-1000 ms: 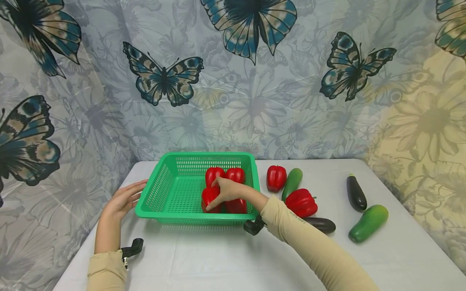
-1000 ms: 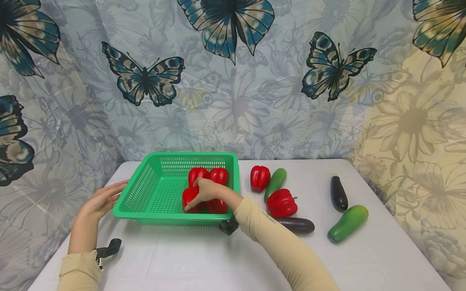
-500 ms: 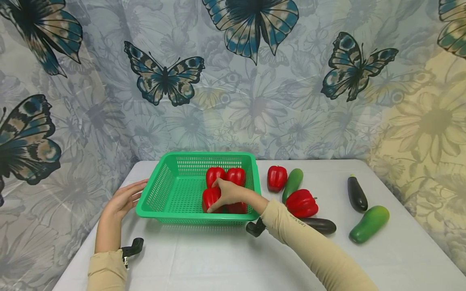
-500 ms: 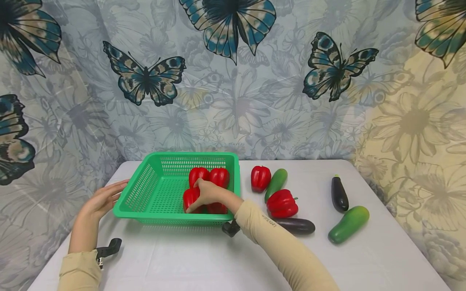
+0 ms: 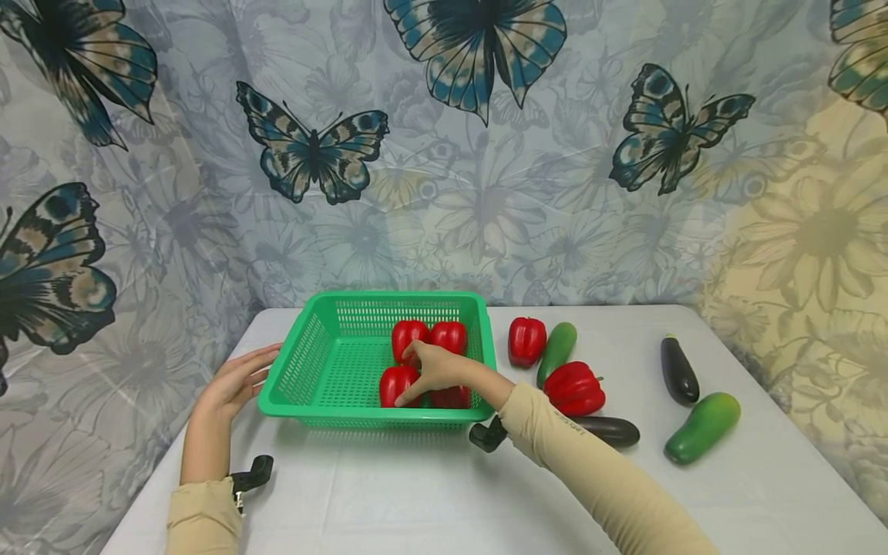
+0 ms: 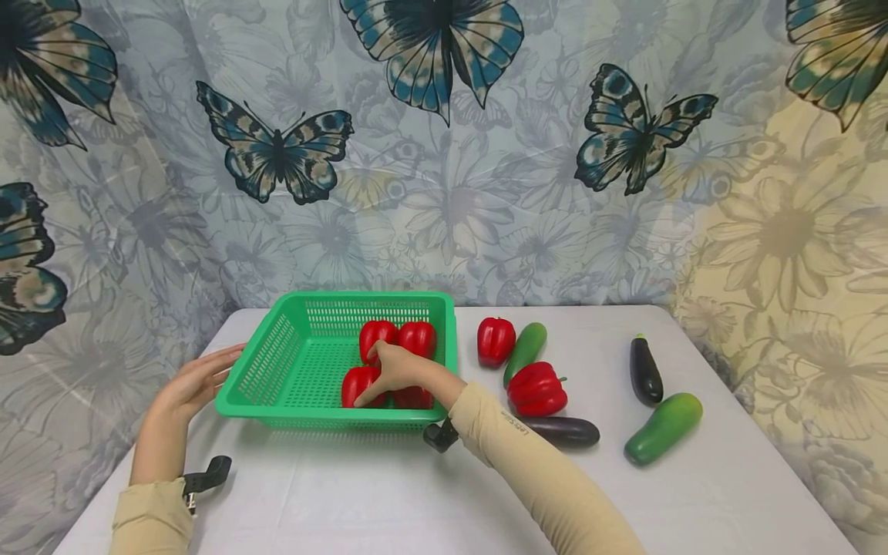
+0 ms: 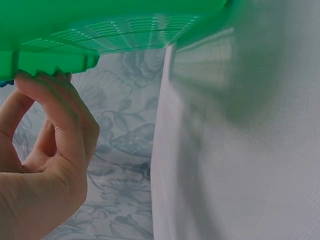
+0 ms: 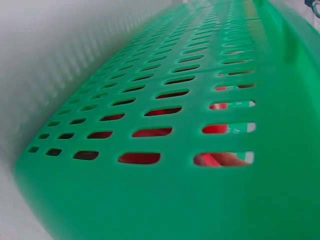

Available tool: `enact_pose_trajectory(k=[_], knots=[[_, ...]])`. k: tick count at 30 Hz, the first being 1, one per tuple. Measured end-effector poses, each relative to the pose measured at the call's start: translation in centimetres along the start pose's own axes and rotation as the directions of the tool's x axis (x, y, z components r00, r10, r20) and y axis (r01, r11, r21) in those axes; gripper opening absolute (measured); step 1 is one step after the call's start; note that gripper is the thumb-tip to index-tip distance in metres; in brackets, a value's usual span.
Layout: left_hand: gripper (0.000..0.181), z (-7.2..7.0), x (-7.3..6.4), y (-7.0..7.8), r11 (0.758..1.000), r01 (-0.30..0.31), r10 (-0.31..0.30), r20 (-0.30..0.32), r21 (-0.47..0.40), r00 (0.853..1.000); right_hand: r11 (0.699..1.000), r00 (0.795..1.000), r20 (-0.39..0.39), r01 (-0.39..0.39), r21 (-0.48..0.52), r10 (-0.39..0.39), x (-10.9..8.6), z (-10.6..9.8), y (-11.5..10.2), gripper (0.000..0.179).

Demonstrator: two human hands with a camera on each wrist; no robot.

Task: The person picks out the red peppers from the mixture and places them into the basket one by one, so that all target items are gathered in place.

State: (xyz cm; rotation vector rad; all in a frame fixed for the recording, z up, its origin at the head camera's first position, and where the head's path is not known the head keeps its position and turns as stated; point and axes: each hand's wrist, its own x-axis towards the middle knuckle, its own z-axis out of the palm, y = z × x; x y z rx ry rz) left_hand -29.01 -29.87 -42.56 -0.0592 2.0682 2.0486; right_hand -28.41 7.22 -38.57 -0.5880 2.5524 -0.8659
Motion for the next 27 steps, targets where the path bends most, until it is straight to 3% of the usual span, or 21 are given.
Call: enact_pose_trajectory(k=[13, 27], knots=[[0.015, -0.2, 0.4, -0.4, 1.0, 0.005, -0.005, -0.004, 0.007, 1.0, 0.997, 0.999, -0.036, 0.04, 0.065, -0.038, -0.3, -0.7, 0.6, 0.08], [0.017, 0.2, -0.1, 0.2, 1.0, -0.003, 0.003, 0.002, -0.022, 1.0, 0.988, 0.984, -0.164, 0.087, 0.128, -0.066, -1.8, -2.0, 1.3, 0.083]])
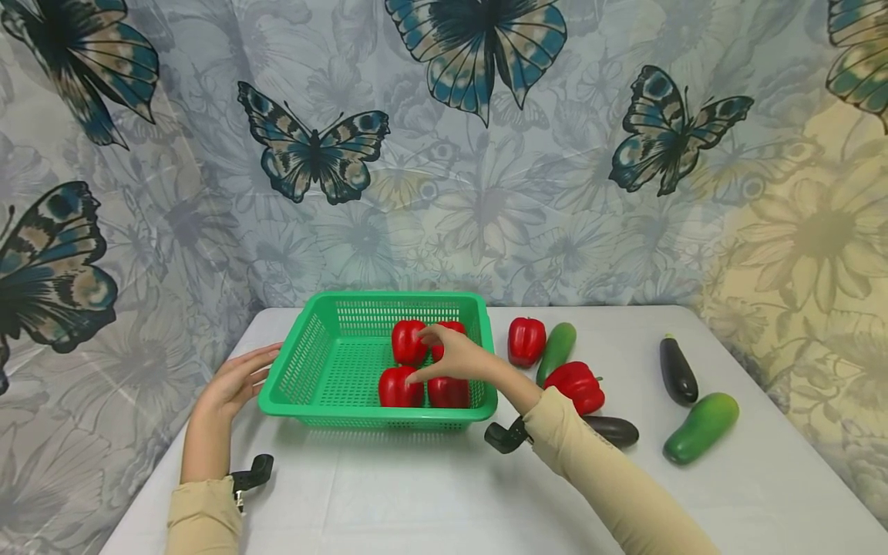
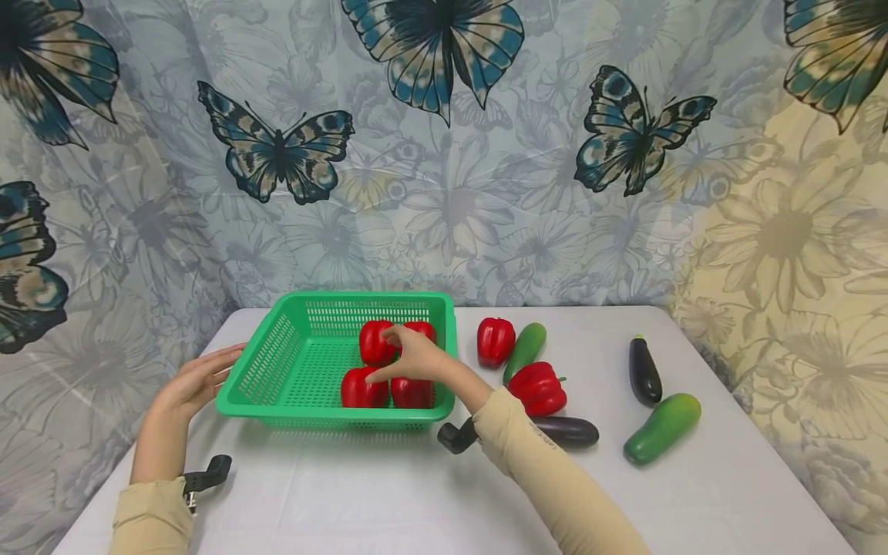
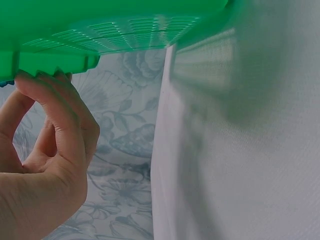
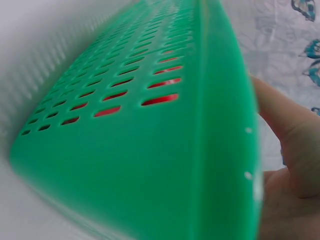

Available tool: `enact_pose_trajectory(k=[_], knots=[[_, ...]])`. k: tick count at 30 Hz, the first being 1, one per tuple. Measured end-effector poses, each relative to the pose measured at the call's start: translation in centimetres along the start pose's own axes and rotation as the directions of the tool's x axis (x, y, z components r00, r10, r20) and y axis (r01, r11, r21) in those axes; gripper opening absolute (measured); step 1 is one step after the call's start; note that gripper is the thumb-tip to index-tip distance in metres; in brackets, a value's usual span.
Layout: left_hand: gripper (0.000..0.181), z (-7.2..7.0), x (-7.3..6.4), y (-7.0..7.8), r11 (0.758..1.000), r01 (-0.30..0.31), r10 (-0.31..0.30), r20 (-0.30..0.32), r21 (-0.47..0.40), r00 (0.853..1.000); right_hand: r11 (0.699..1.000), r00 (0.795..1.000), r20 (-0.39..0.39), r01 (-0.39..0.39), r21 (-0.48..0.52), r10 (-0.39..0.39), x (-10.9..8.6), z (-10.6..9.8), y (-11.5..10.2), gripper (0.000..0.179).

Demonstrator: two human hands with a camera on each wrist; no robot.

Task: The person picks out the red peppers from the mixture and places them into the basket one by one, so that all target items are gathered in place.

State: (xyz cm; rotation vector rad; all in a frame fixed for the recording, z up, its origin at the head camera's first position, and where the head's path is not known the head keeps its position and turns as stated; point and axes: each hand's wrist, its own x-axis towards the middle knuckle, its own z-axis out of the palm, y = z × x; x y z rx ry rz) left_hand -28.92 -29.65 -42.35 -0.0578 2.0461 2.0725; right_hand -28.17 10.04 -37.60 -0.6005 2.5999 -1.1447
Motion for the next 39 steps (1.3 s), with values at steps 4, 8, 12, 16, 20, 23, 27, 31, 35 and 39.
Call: enact_pose_trajectory(k=[4, 8, 12, 16, 20, 23, 27, 31, 35, 39], knots=[[0.016, 0.0, 0.0, 0.0, 1.0, -0.006, 0.006, 0.0, 0.005, 1.0, 0.999, 1.0, -0.028, 0.001, 0.033, 0.0, -0.5, -0.4, 0.2, 0.083], [0.015, 0.0, 0.0, 0.0, 1.0, -0.011, 0.011, 0.007, 0.012, 1.0, 0.999, 0.999, -0.044, 0.004, 0.049, -0.002, -1.1, -0.9, 0.4, 0.083], [0.015, 0.0, -0.1, 0.0, 1.0, -0.014, 0.014, 0.006, 0.02, 1.0, 0.997, 0.998, -0.062, 0.006, 0.078, -0.001, -1.8, -1.5, 0.6, 0.082], [0.015, 0.0, -0.2, 0.1, 1.0, -0.018, 0.018, 0.01, 0.019, 1.0, 0.995, 0.995, -0.099, -0.021, 0.095, 0.031, -2.4, -2.1, 0.9, 0.085], [0.015, 0.0, -0.1, 0.0, 1.0, -0.015, 0.015, 0.01, 0.025, 1.0, 0.994, 0.988, -0.144, -0.05, 0.096, 0.064, -3.2, -2.6, 1.4, 0.087], [0.015, -0.1, -0.1, -0.1, 0.999, -0.013, 0.013, 0.005, 0.032, 1.0, 0.994, 0.981, -0.177, -0.062, 0.087, 0.076, -3.9, -2.9, 1.7, 0.087], [0.016, -0.2, 0.1, -0.3, 0.999, -0.011, 0.011, -0.002, 0.04, 1.0, 0.994, 0.975, -0.207, -0.063, 0.085, 0.08, -4.8, -3.3, 2.3, 0.087], [0.016, -0.2, 0.2, -0.4, 0.999, -0.009, 0.01, -0.006, 0.045, 1.0, 0.994, 0.974, -0.219, -0.035, 0.102, 0.057, -5.8, -3.8, 3.0, 0.086], [0.015, -0.3, 0.2, -0.4, 0.999, -0.007, 0.007, -0.009, 0.035, 1.0, 0.995, 0.97, -0.239, -0.032, 0.092, 0.053, -6.9, -4.3, 3.7, 0.087], [0.014, -0.3, 0.1, -0.3, 1.0, -0.007, 0.007, -0.004, 0.026, 1.0, 0.992, 0.963, -0.257, -0.054, 0.11, 0.081, -8.0, -4.8, 4.4, 0.088]])
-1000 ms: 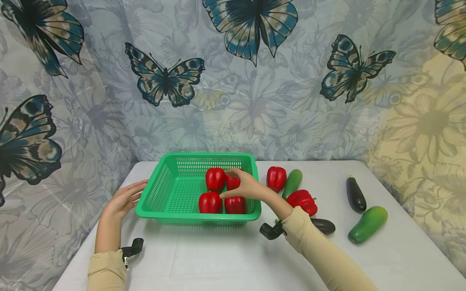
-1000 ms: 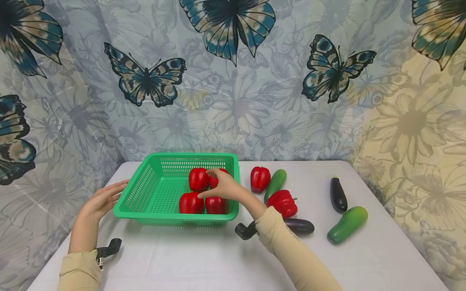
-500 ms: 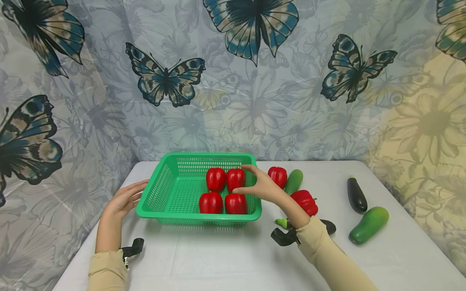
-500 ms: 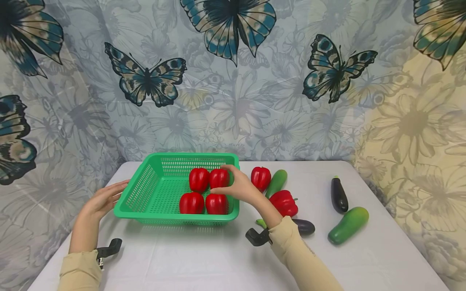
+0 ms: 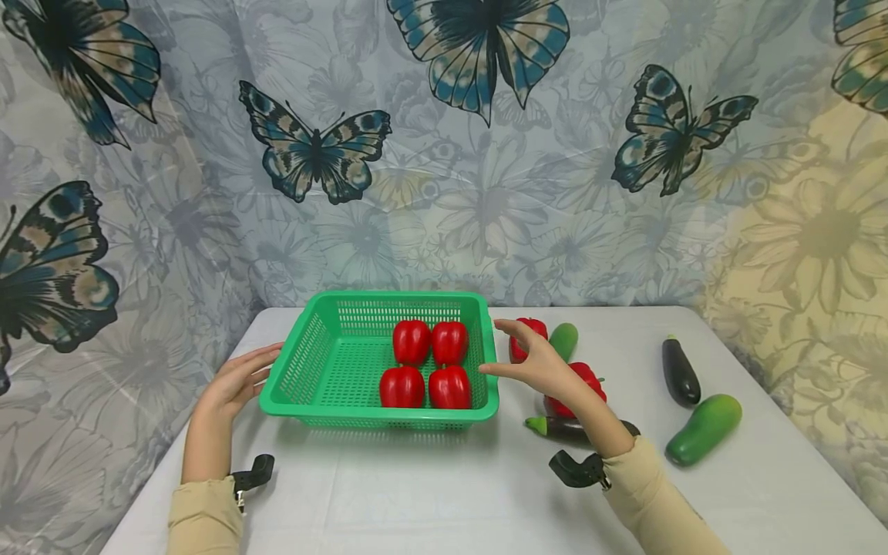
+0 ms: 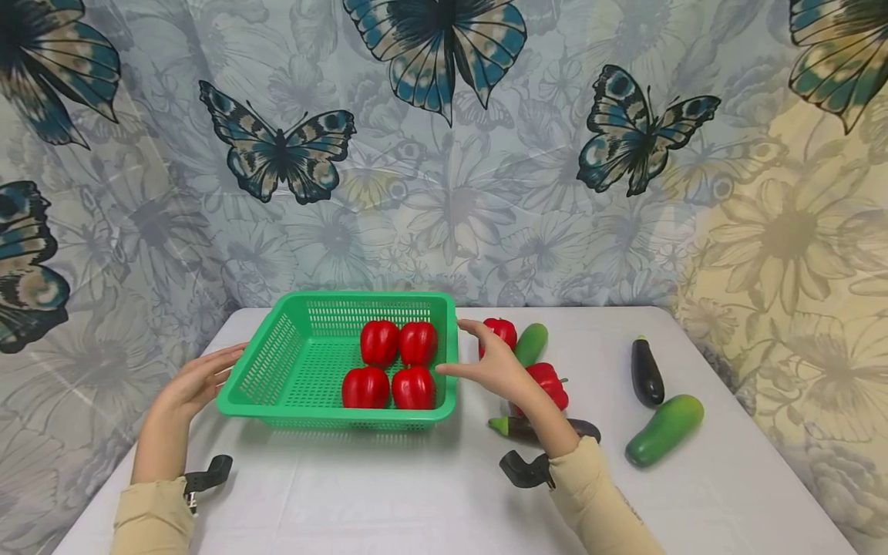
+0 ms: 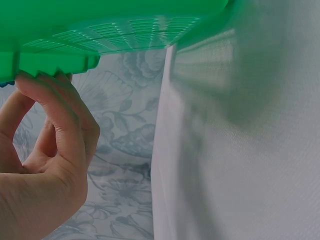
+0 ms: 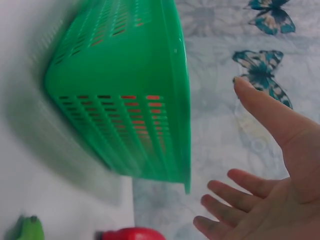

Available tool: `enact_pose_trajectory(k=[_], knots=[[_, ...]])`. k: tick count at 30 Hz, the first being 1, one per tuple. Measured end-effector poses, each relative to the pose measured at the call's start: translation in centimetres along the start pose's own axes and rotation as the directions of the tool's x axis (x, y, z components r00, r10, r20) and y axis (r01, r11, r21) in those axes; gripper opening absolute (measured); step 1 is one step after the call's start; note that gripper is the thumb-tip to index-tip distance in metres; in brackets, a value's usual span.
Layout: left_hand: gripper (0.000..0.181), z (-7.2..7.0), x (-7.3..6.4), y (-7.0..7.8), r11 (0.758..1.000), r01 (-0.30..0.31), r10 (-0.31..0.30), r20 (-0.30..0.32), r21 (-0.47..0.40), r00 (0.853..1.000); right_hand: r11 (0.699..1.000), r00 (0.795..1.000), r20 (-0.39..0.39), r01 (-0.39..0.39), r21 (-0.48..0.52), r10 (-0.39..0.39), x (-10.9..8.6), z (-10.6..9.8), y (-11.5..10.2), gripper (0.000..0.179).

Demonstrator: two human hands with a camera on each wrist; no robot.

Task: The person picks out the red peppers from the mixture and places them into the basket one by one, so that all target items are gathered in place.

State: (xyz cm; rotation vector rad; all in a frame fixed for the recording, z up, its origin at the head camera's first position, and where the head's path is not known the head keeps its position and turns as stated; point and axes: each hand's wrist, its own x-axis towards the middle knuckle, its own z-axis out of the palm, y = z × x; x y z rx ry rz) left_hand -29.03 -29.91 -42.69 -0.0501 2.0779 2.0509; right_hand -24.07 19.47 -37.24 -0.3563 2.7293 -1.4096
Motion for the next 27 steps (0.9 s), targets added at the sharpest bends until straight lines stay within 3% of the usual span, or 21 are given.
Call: enact_pose_trajectory(k=[10, 17, 27], knots=[[0.015, 0.0, 0.0, 0.0, 1.0, -0.003, 0.003, 0.003, -0.017, 1.0, 0.998, 0.997, -0.043, -0.059, 0.037, 0.06, -2.1, -1.9, 1.8, 0.088], [0.014, 0.1, 0.1, 0.1, 1.0, -0.001, 0.001, -0.001, -0.007, 1.0, 0.995, 0.991, -0.099, -0.091, -0.028, 0.088, -3.6, -3.0, 2.8, 0.087], [0.014, 0.1, 0.0, 0.0, 1.0, 0.0, 0.0, -0.003, -0.01, 1.0, 0.971, 0.965, -0.173, -0.215, -0.107, 0.195, -5.6, -3.9, 4.0, 0.088]])
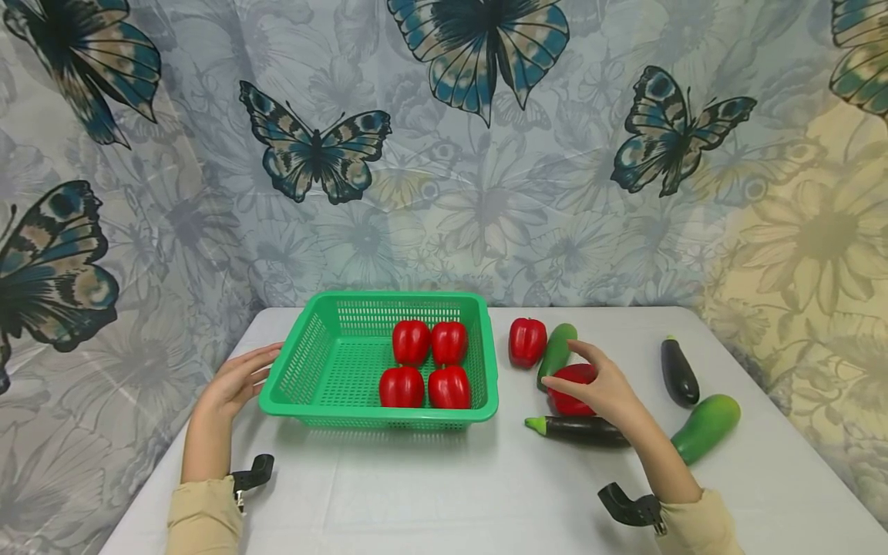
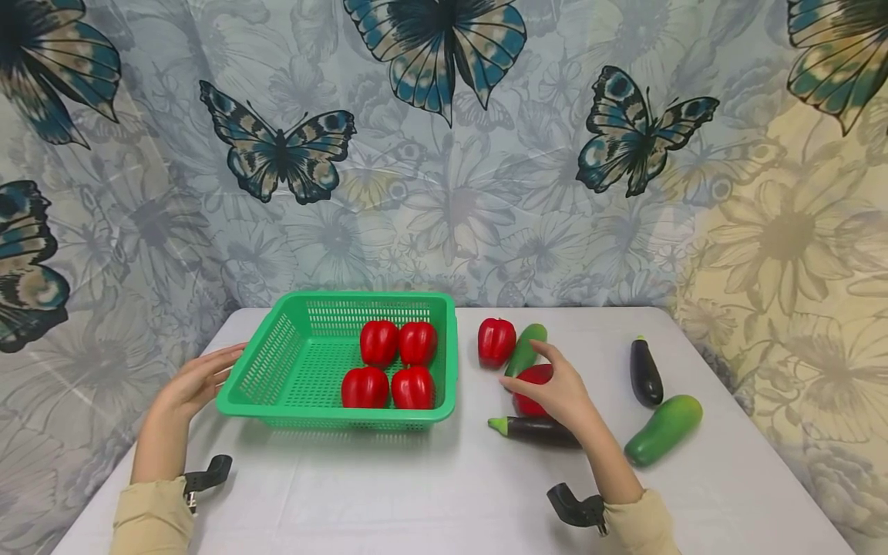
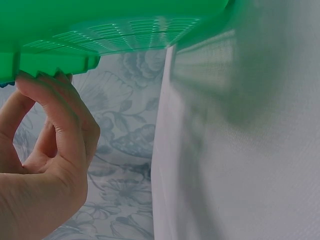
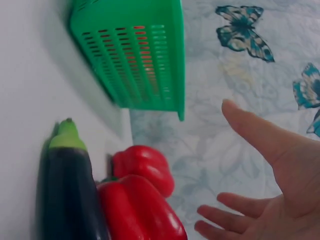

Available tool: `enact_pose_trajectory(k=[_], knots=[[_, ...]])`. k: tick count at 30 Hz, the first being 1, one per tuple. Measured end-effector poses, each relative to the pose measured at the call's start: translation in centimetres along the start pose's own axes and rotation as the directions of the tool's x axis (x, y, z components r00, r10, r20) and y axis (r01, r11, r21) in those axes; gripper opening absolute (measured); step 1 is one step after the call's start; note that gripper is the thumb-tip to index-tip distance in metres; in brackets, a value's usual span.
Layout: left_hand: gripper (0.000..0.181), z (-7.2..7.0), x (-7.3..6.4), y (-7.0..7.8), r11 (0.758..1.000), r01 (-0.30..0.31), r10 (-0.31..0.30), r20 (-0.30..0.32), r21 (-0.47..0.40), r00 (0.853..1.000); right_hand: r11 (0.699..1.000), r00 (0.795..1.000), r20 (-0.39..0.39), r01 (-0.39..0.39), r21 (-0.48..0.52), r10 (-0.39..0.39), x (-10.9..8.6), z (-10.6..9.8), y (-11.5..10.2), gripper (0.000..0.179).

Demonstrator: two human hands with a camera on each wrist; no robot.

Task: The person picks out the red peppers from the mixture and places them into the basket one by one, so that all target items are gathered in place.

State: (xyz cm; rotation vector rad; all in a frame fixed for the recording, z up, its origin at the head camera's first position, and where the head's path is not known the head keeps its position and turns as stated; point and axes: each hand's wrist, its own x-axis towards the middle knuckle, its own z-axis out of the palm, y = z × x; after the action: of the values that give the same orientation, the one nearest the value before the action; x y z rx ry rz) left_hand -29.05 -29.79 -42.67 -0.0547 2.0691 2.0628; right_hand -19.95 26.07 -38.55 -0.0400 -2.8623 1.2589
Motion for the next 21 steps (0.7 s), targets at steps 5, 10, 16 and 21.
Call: enact_pose_trajectory(k=[5, 10, 16, 21], knots=[[0.015, -0.1, 0.0, 0.0, 1.0, 0.006, -0.006, 0.005, -0.012, 1.0, 0.999, 0.999, -0.018, -0.043, -0.028, 0.042, -0.5, -0.3, 0.5, 0.093], [0.018, 0.0, 0.0, 0.2, 0.999, 0.013, -0.013, 0.008, -0.03, 1.0, 0.992, 0.994, -0.012, -0.112, -0.05, 0.112, -0.7, -0.4, 0.9, 0.097], [0.018, 0.1, -0.1, 0.4, 0.999, 0.012, -0.011, 0.011, -0.042, 1.0, 0.984, 0.986, -0.003, -0.168, -0.055, 0.169, -0.7, 0.0, 1.6, 0.098], [0.018, 0.1, -0.2, 0.4, 0.999, 0.011, -0.011, 0.016, -0.041, 1.0, 0.98, 0.982, -0.013, -0.189, -0.069, 0.189, -0.4, 0.5, 2.1, 0.096]])
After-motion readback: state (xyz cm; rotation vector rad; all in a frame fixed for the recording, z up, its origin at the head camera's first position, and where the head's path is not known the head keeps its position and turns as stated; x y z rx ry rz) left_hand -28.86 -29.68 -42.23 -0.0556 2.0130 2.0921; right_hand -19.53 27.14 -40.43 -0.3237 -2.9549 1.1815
